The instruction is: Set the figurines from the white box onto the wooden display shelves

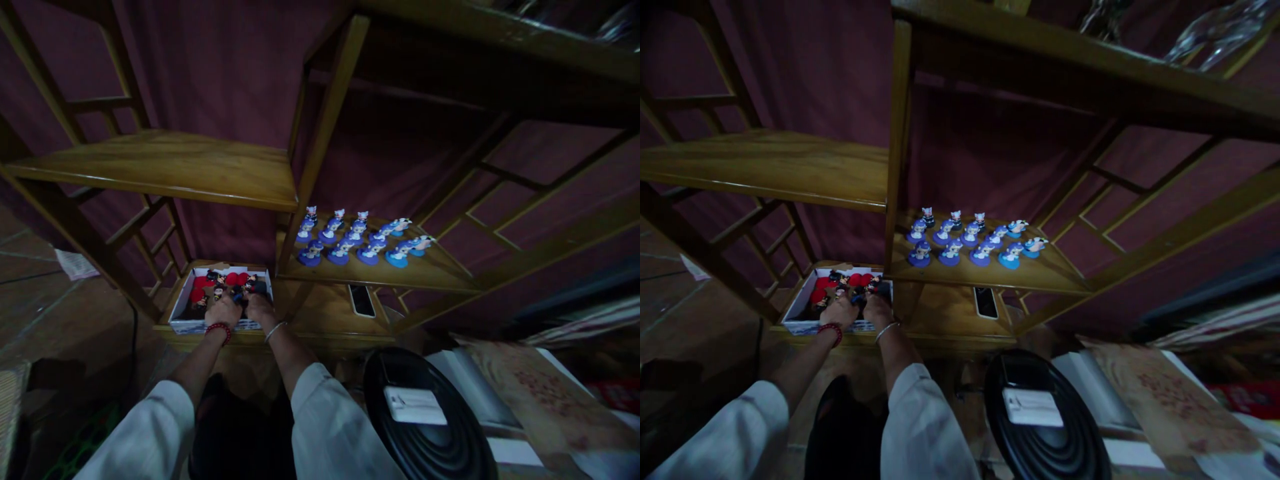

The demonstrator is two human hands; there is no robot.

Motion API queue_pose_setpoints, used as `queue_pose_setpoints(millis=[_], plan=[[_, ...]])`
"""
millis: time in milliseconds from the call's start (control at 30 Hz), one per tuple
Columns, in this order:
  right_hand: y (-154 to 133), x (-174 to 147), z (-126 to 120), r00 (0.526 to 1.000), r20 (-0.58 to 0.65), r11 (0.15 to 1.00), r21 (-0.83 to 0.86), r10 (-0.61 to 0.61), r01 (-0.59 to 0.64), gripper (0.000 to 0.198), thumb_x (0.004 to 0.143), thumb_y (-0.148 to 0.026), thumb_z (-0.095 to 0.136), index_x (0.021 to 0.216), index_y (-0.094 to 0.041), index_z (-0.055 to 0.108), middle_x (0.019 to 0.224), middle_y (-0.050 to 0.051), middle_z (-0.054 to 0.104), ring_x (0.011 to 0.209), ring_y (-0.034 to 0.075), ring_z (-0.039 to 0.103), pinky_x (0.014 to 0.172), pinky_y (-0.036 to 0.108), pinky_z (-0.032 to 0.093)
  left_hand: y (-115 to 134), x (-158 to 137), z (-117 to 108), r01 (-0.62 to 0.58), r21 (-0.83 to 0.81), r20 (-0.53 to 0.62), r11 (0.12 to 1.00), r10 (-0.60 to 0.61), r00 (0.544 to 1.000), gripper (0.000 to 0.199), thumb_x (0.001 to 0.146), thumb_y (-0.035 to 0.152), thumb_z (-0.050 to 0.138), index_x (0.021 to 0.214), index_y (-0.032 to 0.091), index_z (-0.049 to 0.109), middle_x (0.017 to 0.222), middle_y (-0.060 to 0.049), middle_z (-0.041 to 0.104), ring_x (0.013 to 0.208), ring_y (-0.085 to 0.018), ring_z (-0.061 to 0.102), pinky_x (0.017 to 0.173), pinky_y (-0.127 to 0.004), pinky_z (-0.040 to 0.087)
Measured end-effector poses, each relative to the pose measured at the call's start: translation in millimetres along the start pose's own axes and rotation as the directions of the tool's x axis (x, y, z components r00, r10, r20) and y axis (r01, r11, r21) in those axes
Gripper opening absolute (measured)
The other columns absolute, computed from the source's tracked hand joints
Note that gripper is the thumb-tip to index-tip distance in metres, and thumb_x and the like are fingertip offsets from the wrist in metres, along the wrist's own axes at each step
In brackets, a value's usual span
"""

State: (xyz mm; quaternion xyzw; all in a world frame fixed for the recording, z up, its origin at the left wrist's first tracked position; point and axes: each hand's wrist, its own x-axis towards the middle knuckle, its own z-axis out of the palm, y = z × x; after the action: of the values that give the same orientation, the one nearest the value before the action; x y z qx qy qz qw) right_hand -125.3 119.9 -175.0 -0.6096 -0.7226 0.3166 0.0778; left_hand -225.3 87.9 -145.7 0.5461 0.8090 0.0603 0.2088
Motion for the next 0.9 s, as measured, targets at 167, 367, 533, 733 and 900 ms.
queue_pose_setpoints(millis=[167,367,533,733,900], plan=[[-2,3,0,0.997,0.064,0.995,-0.096,0.035,-0.029,0.027,0.07,-0.014,0.052,0.094,-0.016,0.063,0.102,0.012,0.064,0.095,0.023,0.059,0.079,0.03,0.045,1,0,-1,-0.017,0.022,0.007,1.0,0.017,1.0,0.038,0.075,0.032,0.039,0.107,0.014,0.049,0.103,-0.018,0.061,0.095,-0.029,0.057,0.076,-0.039,0.043],[-2,2,0,0.998,0.053,0.992,-0.122,0.026,-0.019,0.024,0.072,-0.022,0.053,0.093,-0.017,0.063,0.102,0.011,0.064,0.096,0.023,0.058,0.079,0.029,0.045,2,-1,-2,-0.027,0.012,0.012,1.0,0.027,1.0,0.037,0.076,0.032,0.039,0.105,0.014,0.051,0.101,-0.018,0.061,0.094,-0.03,0.058,0.075,-0.038,0.043],[-1,0,0,1.0,0.026,0.997,-0.082,0.002,0.0,0.021,0.068,-0.022,0.056,0.088,-0.018,0.063,0.101,0.01,0.064,0.097,0.021,0.057,0.079,0.025,0.044,3,1,0,-0.022,0.017,0.01,1.0,0.022,1.0,0.039,0.076,0.036,0.039,0.105,0.014,0.05,0.099,-0.019,0.062,0.093,-0.03,0.058,0.075,-0.038,0.043],[1,2,-2,0.998,-0.04,0.999,-0.019,0.04,-0.041,0.028,0.066,-0.015,0.055,0.093,-0.013,0.06,0.1,0.012,0.063,0.093,0.021,0.058,0.074,0.023,0.045,0,1,2,-0.015,0.001,-0.004,1.0,0.015,1.0,0.043,0.076,0.041,0.039,0.106,0.012,0.05,0.1,-0.02,0.061,0.095,-0.029,0.058,0.077,-0.038,0.043],[-5,-8,-15,0.989,-0.137,0.997,0.062,0.05,-0.042,0.033,0.074,-0.019,0.05,0.106,-0.017,0.054,0.103,0.008,0.062,0.092,0.016,0.058,0.075,0.022,0.045,-4,2,0,-0.074,-0.086,0.073,0.994,0.08,0.994,0.039,0.079,0.041,0.036,0.1,0.015,0.055,0.103,-0.017,0.061,0.099,-0.028,0.056,0.08,-0.034,0.042]])
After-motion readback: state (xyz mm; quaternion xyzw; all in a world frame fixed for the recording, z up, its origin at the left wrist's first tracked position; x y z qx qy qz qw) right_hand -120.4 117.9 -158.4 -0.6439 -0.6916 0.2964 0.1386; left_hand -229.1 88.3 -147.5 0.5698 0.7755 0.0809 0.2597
